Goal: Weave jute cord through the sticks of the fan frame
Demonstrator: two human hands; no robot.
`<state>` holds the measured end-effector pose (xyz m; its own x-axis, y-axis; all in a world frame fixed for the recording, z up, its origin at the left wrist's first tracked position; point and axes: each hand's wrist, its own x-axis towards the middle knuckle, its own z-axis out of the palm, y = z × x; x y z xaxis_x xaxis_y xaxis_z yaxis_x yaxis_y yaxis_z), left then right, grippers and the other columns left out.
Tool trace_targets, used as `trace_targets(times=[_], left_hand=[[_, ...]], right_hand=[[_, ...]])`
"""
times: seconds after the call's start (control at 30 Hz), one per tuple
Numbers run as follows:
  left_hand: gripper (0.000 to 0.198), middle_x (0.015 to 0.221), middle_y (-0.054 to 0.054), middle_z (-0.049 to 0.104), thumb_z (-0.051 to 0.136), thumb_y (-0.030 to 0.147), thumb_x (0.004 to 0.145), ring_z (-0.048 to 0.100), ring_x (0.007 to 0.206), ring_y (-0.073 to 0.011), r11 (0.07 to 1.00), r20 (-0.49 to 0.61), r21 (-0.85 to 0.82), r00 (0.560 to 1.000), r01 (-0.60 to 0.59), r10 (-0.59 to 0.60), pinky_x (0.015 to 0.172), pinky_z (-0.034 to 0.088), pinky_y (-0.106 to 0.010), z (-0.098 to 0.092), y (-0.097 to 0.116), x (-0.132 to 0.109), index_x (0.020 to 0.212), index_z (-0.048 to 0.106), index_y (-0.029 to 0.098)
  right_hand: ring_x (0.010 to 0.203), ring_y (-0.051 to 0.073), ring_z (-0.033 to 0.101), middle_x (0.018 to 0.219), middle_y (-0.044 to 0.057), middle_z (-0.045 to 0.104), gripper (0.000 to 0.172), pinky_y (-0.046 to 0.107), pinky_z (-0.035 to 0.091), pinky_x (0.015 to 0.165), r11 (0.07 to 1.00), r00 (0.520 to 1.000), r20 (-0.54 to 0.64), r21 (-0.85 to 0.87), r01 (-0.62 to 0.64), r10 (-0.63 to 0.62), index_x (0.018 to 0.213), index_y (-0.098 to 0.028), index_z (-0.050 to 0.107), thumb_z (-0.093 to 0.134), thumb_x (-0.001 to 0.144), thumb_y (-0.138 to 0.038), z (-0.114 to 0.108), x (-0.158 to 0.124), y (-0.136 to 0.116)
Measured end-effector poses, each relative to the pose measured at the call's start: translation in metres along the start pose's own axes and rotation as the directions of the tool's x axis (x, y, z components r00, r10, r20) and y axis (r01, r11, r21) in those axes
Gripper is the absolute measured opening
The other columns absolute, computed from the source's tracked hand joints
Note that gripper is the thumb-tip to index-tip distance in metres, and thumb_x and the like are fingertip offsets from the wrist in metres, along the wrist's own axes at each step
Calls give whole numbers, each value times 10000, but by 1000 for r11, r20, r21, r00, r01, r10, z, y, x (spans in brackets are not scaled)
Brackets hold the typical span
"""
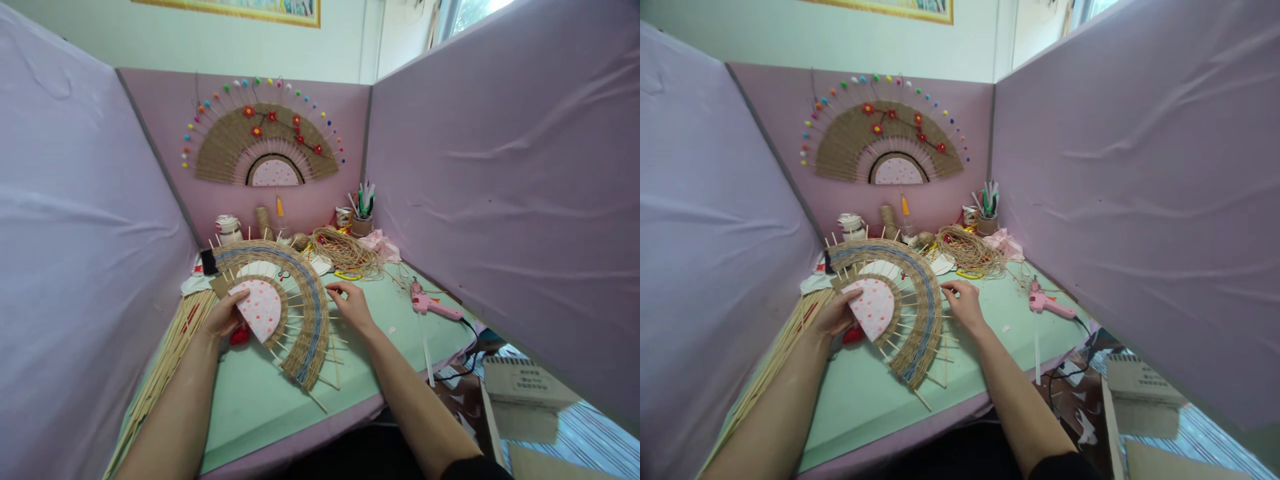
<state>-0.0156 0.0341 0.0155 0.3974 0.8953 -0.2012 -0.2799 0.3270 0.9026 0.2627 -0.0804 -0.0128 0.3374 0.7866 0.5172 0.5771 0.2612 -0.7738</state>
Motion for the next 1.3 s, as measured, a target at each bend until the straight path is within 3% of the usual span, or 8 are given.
trace_targets(times=[0.3, 0.5, 0.63, 0.83, 1.07, 1.3], left_hand=[[195, 829, -110, 724, 623, 117, 750, 696, 705, -211, 1000, -6, -3, 1000, -6, 6, 670, 585, -307, 1, 0, 0, 943, 641, 93], [157, 765, -92, 718, 615, 130, 755, 677, 617, -195, 1000, 9, 22, 1000, 4, -4, 567, 573, -280, 1, -1, -1, 909, 641, 108], [149, 772, -96, 718, 603, 116, 756, 689, 670, -204, 1000, -4, 23, 1000, 4, -4, 637, 584, -297, 1, -1, -1, 897, 647, 102], [190, 759, -104, 713, 625, 145, 751, 679, 628, -206, 999, 58, 54, 998, -5, 2, 580, 574, -294, -2, -4, 2, 931, 647, 89], [196, 791, -118, 724, 628, 121, 723, 691, 661, -215, 999, -15, 33, 1000, -4, 5, 606, 578, -293, 1, -3, 1, 912, 656, 76], [188, 818, -130, 733, 617, 127, 740, 700, 684, -228, 999, 10, 33, 1000, 8, -8, 617, 585, -302, 2, -2, -2, 915, 658, 72]], right_hand=[[718, 174, 621, 758, 49, 696, 132, 308, 481, 735, 946, 984, 79, 274, -173, 157, 729, -161, 692, 617, 728, -269, -2, 1, -1], [683, 166, 618, 717, 36, 686, 127, 306, 481, 699, 914, 962, 168, 312, -260, 216, 691, -178, 696, 636, 699, -290, -2, 1, -2], [642, 155, 622, 673, 34, 675, 116, 292, 485, 671, 862, 928, 249, 363, -353, 275, 683, -173, 682, 650, 682, -284, -3, -1, -1], [631, 154, 639, 659, 39, 676, 121, 293, 498, 674, 826, 883, 334, 351, -441, 330, 702, -161, 669, 658, 691, -280, -9, -3, 1], [644, 153, 639, 679, 37, 683, 158, 274, 498, 676, 865, 876, 386, 286, -413, 290, 731, -145, 683, 650, 714, -298, -18, -5, -10], [652, 143, 637, 695, 34, 688, 143, 255, 489, 663, 844, 837, 470, 295, -447, 280, 759, -144, 689, 689, 669, -255, -23, -6, -12]])
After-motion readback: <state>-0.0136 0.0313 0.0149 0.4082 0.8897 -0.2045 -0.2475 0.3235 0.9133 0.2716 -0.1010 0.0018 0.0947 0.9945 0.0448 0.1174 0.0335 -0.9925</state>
